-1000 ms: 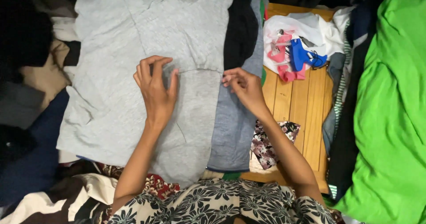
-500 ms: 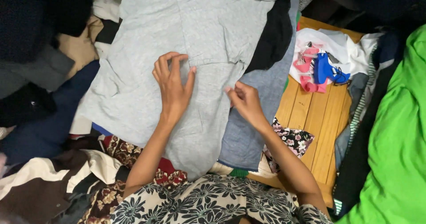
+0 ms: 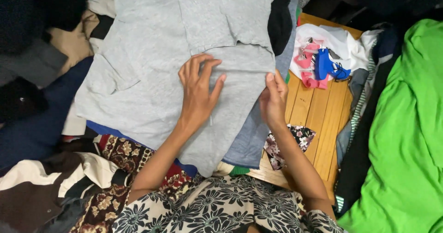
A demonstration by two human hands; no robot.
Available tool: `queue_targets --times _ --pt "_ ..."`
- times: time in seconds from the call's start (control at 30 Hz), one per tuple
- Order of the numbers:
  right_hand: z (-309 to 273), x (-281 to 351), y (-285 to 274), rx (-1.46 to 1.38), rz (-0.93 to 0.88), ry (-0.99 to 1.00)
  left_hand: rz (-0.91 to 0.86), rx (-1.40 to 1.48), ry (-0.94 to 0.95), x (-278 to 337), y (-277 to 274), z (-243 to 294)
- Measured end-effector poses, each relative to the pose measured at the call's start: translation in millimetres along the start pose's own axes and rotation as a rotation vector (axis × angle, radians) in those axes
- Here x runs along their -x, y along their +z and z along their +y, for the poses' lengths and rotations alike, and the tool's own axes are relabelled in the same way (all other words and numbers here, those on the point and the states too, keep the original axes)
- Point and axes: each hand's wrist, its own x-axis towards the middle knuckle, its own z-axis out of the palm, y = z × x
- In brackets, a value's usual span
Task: The person folds a green shirt, a grey t-shirt, and a white polo shirt on a wooden surface. They use a blue glue gun to attach a tag to the grey t-shirt before folding it. The person handles the clothes one by one, smoothing and folding them into neat piles.
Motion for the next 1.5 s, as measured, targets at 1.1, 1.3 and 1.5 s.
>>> queue_targets --times 1.1,1.3,1.5 --pt "-59 -33 -143 -0.284 0.313 0.56 0.219 -0.289 -0.398 -48 16 -81" --pt "-32 -42 -175 -0.217 0.419 0.58 0.287 0.195 -0.274 -55 8 -56" --pt "-29 -49 -175 -0.395 0.414 0.653 0.151 0.351 -0.305 -31 33 -82"
